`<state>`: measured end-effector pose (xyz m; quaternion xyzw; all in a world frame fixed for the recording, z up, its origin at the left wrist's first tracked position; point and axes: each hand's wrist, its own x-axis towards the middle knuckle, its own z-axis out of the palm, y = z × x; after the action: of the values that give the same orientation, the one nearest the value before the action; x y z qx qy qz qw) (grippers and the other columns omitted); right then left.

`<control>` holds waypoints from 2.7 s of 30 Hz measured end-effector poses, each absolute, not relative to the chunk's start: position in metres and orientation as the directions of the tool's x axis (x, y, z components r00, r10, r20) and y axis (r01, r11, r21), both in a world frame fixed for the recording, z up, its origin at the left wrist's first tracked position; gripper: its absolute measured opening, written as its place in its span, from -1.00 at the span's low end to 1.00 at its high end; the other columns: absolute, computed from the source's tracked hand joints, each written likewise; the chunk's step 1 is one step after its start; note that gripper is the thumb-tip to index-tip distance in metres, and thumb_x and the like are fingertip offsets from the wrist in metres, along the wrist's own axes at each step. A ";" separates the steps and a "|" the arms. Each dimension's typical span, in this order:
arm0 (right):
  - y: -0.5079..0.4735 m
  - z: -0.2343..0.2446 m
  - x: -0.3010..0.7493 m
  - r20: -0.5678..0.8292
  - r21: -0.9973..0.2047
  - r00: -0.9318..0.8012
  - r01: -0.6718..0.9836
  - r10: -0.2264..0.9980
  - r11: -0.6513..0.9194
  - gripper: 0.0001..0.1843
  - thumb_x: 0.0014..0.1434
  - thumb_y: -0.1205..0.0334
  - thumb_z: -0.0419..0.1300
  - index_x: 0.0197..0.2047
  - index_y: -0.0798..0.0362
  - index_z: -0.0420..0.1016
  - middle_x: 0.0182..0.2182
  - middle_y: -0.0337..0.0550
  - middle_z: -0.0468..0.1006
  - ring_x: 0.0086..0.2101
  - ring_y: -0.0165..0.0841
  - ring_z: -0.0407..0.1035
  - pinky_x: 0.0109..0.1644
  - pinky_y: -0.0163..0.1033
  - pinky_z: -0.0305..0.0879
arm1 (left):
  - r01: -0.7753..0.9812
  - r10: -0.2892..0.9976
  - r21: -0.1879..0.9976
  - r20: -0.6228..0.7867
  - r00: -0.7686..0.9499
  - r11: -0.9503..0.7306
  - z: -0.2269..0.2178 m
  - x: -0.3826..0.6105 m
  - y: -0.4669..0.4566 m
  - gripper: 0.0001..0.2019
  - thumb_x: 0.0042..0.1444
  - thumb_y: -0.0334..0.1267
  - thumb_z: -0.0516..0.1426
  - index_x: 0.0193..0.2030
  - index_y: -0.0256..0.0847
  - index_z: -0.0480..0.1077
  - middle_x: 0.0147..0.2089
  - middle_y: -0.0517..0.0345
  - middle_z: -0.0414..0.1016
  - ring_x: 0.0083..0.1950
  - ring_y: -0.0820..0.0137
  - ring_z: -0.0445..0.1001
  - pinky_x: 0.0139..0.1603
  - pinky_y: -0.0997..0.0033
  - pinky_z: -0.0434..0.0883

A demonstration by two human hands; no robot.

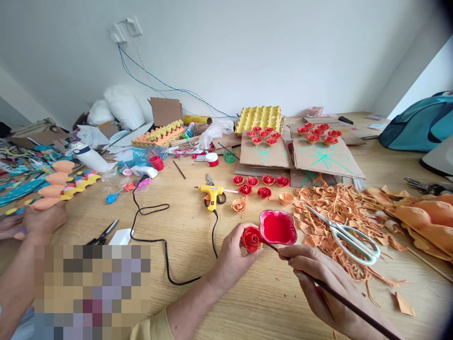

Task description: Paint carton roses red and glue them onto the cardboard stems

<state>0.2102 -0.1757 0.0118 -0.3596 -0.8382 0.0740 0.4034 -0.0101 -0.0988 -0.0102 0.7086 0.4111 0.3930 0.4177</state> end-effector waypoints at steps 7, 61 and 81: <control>-0.176 0.012 0.209 0.644 -0.394 -0.424 0.530 0.637 0.751 -0.70 0.34 0.53 0.04 0.07 0.08 0.36 0.02 0.08 0.59 -0.01 -0.36 0.52 0.06 -0.31 0.46 | 0.243 0.906 0.920 0.202 0.373 -0.306 -0.013 -0.010 -0.098 -0.63 0.06 -0.46 0.29 0.00 -0.15 0.40 -0.03 0.12 0.57 -0.04 0.35 0.56 0.03 0.39 0.47; -0.171 0.014 0.210 0.675 -0.402 -0.311 0.604 0.668 0.688 -0.70 0.33 0.50 0.06 0.06 0.05 0.37 -0.04 0.03 0.63 -0.11 -0.36 0.58 -0.04 -0.28 0.53 | 0.266 0.945 0.934 0.158 0.287 -0.237 -0.008 -0.011 -0.098 -0.61 0.02 -0.46 0.29 0.00 -0.14 0.41 -0.04 0.11 0.58 -0.04 0.32 0.56 0.06 0.35 0.48; -0.154 0.017 0.209 0.687 -0.385 -0.176 0.735 0.705 0.558 -0.84 0.40 0.37 0.10 -0.02 -0.01 0.43 -0.29 -0.15 0.63 -0.35 -0.32 0.60 -0.29 -0.26 0.51 | 0.274 0.929 0.912 0.222 0.296 -0.306 -0.010 -0.012 -0.097 -0.58 -0.01 -0.49 0.29 0.01 -0.13 0.42 -0.01 0.10 0.59 0.00 0.30 0.56 0.08 0.34 0.46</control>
<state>0.2093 -0.1544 0.0170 -0.4699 -0.7666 -0.0171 0.4374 -0.0117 -0.0967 -0.0095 0.6976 0.4313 0.4076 0.4015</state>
